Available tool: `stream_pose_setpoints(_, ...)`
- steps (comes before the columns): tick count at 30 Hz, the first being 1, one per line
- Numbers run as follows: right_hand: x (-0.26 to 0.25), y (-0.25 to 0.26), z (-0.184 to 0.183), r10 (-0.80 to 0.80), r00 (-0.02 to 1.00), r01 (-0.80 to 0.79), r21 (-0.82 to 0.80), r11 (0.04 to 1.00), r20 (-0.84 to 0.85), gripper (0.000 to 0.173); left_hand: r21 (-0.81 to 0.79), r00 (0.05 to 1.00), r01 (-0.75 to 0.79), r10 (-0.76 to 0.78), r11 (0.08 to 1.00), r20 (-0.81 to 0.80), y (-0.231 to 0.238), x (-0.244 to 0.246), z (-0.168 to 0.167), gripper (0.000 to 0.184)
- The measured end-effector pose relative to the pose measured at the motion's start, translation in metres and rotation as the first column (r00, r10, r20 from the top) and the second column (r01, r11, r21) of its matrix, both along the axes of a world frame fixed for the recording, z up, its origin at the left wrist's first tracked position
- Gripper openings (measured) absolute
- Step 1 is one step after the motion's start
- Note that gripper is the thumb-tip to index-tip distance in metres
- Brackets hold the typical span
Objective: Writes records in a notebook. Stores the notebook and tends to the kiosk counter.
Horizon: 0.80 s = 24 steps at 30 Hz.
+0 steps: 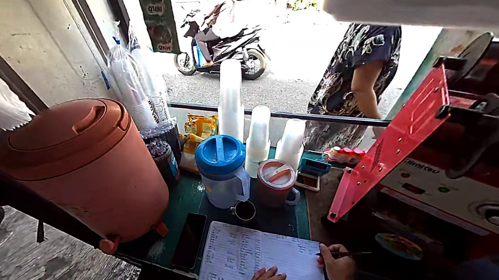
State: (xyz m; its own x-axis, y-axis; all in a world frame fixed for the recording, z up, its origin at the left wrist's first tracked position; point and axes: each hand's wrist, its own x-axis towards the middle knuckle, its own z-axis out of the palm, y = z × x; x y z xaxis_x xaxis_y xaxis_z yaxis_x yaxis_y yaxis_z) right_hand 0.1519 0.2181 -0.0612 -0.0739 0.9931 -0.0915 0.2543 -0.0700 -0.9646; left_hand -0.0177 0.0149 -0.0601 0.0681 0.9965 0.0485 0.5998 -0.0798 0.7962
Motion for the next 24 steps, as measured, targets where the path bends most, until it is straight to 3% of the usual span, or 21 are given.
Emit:
stream_pose_setpoints(7, -0.009, 0.000, 0.033, -0.018, 0.998, 0.016, -0.041, 0.999, -0.056, 0.028, 0.040, 0.999, -0.030, 0.029, 0.999, 0.016, 0.002, -0.004, -0.005, 0.041)
stream_pose_setpoints(10, 0.000, -0.003, 0.019, 0.000, 0.997, -0.003, -0.039, 0.999, -0.076, 0.027, 0.045, 1.000, -0.024, 0.023, 0.999, 0.013, 0.001, -0.003, -0.008, 0.045)
stream_pose_setpoints(15, -0.005, -0.014, 0.018, 0.230, 0.968, -0.229, 0.023, 0.973, -0.103, 0.020, 0.048, 1.000, -0.019, 0.019, 0.999, 0.006, 0.000, -0.003, -0.010, 0.046)
stream_pose_setpoints(24, -0.021, -0.014, -0.005, 0.241, 0.970, -0.240, 0.035, 0.970, -0.020, 0.015, 0.055, 1.000, -0.025, 0.025, 0.998, -0.008, 0.000, -0.003, -0.014, 0.047)
